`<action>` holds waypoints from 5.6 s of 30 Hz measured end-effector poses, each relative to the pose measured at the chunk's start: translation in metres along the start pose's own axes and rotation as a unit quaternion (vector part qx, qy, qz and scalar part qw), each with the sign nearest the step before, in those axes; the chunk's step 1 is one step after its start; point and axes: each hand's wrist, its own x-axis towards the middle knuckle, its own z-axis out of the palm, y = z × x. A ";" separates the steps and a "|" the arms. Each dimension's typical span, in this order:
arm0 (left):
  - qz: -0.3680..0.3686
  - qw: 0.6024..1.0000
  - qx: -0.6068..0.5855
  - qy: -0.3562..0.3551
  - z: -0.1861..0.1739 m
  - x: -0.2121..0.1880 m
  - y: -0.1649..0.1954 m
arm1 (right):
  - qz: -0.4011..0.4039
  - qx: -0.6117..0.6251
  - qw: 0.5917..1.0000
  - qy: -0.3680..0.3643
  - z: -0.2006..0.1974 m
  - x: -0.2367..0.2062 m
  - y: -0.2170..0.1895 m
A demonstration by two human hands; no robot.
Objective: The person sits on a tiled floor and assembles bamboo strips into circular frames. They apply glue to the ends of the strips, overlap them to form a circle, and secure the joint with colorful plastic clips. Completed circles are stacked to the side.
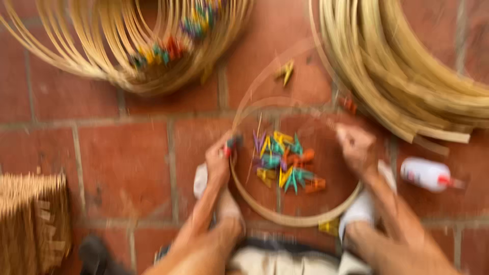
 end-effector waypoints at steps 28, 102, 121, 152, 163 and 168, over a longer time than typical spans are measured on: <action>-0.060 0.790 0.400 -0.460 0.243 0.021 0.196 | 0.119 0.149 0.959 -0.208 -0.094 0.068 -0.027; 0.531 0.738 0.267 -0.320 0.198 -0.161 0.348 | -0.090 -0.056 0.924 -0.367 -0.265 0.092 -0.252; 0.117 0.963 0.044 -0.239 0.217 -0.100 0.287 | -0.273 -0.167 0.946 -0.055 -0.194 0.117 -0.235; 0.099 0.975 0.024 -0.199 0.194 -0.115 0.300 | 0.502 -0.066 0.843 -0.184 -0.177 -0.106 0.083; 0.146 0.951 0.070 -0.263 0.221 -0.104 0.286 | 0.231 -0.023 0.931 0.282 -0.145 -0.107 0.171; 0.167 0.936 0.113 -0.288 0.222 -0.100 0.287 | 0.204 -0.023 0.954 0.218 -0.166 -0.078 0.127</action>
